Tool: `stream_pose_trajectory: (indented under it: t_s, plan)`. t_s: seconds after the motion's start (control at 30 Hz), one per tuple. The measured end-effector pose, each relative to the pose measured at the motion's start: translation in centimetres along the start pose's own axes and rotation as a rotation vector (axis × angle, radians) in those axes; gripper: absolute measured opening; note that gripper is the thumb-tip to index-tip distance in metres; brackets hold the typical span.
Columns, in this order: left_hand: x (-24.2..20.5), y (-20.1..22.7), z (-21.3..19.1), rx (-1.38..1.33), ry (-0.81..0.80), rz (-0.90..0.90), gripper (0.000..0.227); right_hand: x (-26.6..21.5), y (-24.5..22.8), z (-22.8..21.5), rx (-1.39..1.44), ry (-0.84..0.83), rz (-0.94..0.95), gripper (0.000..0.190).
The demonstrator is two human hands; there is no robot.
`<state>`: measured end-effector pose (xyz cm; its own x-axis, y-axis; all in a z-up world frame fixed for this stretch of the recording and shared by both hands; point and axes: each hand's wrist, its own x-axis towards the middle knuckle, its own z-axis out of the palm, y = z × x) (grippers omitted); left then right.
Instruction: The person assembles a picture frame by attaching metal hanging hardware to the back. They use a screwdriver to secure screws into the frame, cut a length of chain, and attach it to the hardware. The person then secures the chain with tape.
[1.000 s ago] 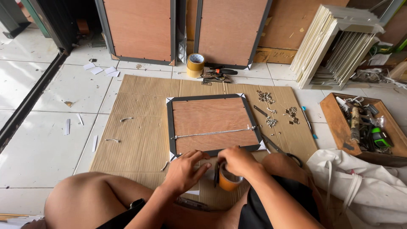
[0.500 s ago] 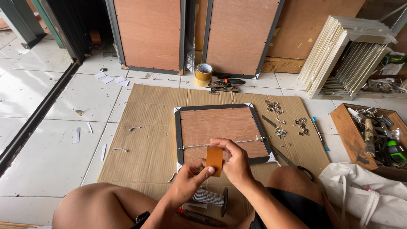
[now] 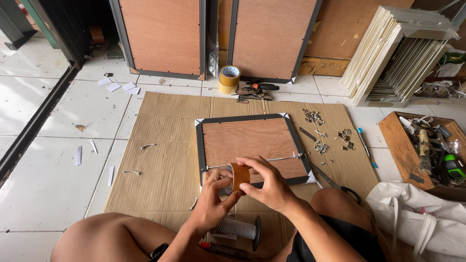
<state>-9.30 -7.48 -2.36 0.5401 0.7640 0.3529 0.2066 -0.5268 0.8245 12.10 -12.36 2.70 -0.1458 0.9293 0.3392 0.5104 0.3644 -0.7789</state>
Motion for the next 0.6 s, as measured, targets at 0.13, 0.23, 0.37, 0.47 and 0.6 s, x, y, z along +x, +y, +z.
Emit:
stream_pose_trajectory:
  t_s: [0.13, 0.23, 0.37, 0.47, 0.6]
  plan:
    - [0.3, -0.4, 0.1, -0.126, 0.062, -0.068, 0.022, 0.4, 1.3, 1.0, -0.242, 0.132, -0.21, 0.046]
    - [0.4, 0.2, -0.1, -0.322, 0.057, -0.139, 0.021, 0.9, 1.0, 1.1, -0.366, 0.247, -0.308, 0.035]
    - [0.5, 0.0, -0.2, -0.423, 0.048, -0.201, 0.014, 0.9, 0.1, 1.1, -0.329, 0.245, -0.314, 0.026]
    - [0.5, -0.5, -0.1, -0.585, 0.024, -0.228, 0.012, 0.5, 0.0, 1.1, -0.035, 0.157, -0.085, 0.063]
    - [-0.3, -2.6, 0.7, -0.838, 0.044, -0.416, 0.016, 0.4, 1.1, -0.2, 0.64, -0.204, 0.222, 0.086]
